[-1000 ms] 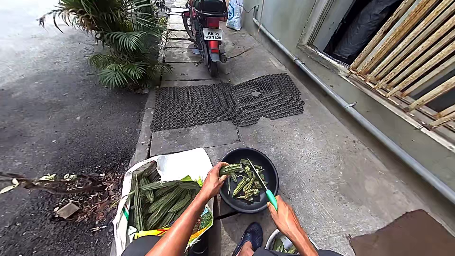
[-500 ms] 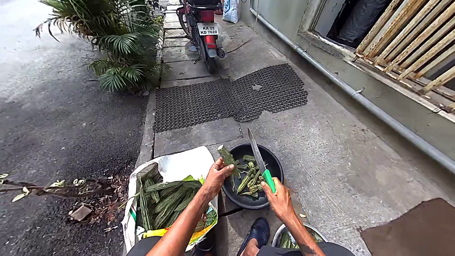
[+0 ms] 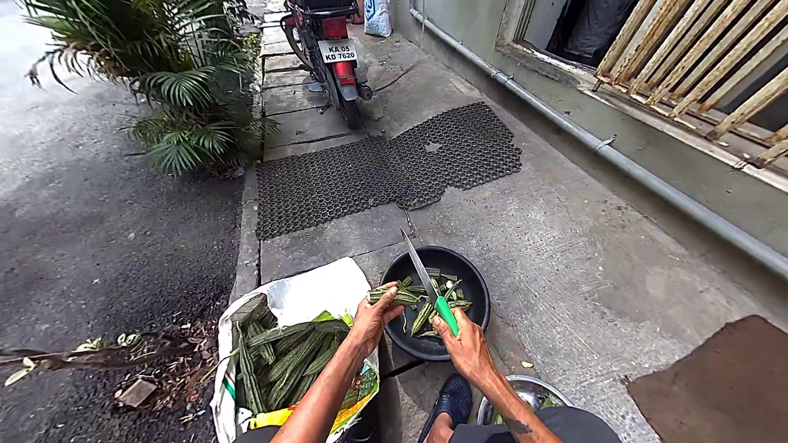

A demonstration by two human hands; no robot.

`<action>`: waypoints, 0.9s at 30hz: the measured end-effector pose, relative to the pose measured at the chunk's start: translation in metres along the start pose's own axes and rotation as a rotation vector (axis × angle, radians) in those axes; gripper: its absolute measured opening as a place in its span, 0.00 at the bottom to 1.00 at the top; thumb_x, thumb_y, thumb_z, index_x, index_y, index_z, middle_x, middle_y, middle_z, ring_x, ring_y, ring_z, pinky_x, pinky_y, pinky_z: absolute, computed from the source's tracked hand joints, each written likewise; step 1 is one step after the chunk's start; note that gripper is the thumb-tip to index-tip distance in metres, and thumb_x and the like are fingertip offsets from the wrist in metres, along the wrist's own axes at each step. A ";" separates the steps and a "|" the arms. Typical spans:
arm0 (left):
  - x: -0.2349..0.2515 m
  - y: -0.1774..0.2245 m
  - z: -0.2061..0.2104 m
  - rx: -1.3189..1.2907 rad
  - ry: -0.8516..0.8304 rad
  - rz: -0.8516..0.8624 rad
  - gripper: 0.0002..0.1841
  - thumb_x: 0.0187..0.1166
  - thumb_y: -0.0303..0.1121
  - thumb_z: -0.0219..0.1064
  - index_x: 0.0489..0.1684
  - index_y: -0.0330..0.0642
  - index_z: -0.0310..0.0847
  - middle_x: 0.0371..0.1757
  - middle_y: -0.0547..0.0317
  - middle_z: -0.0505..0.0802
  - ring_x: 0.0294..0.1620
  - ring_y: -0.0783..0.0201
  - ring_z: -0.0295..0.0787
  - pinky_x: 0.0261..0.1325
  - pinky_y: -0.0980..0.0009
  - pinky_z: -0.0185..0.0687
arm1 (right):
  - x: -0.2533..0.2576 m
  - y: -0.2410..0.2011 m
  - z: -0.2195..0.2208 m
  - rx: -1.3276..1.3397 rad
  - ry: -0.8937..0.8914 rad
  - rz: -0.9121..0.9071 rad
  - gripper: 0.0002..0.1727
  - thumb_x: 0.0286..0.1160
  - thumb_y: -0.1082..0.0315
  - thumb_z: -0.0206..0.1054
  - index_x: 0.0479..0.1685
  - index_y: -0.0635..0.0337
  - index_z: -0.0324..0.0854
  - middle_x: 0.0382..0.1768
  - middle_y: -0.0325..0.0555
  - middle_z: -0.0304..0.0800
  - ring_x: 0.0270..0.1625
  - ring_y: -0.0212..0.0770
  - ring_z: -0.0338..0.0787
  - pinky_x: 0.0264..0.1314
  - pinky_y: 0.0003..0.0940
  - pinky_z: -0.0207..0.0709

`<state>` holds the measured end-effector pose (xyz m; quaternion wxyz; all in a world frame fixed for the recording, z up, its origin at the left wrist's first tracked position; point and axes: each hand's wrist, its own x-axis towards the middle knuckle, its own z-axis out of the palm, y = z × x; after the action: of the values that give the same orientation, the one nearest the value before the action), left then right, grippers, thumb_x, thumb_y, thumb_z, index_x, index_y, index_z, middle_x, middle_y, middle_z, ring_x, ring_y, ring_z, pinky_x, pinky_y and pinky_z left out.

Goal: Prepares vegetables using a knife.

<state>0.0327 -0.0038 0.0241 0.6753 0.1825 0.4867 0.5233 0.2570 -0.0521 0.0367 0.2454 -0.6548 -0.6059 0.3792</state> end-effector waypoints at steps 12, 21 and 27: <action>0.005 -0.008 -0.008 0.184 0.036 0.089 0.26 0.58 0.17 0.84 0.58 0.28 0.81 0.49 0.36 0.94 0.45 0.47 0.96 0.52 0.56 0.96 | -0.008 -0.006 -0.003 0.029 0.167 -0.123 0.26 0.83 0.40 0.60 0.52 0.55 0.84 0.25 0.36 0.84 0.27 0.35 0.85 0.33 0.37 0.81; 0.012 -0.021 -0.002 0.345 0.083 0.196 0.25 0.57 0.25 0.87 0.54 0.33 0.84 0.47 0.44 0.95 0.48 0.53 0.95 0.55 0.58 0.94 | -0.049 0.008 -0.014 -0.159 0.271 -0.274 0.25 0.86 0.45 0.57 0.48 0.61 0.80 0.23 0.42 0.85 0.25 0.38 0.87 0.29 0.37 0.85; 0.012 0.012 -0.002 -0.030 -0.027 0.142 0.19 0.78 0.21 0.70 0.66 0.29 0.72 0.53 0.36 0.92 0.49 0.46 0.95 0.55 0.53 0.94 | -0.025 0.029 -0.030 -0.322 -0.194 0.320 0.27 0.86 0.45 0.57 0.62 0.63 0.77 0.43 0.58 0.90 0.49 0.57 0.92 0.54 0.58 0.82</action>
<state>0.0243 0.0107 0.0269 0.6455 0.2134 0.4554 0.5748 0.2990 -0.0764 0.0372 0.0155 -0.7337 -0.5679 0.3727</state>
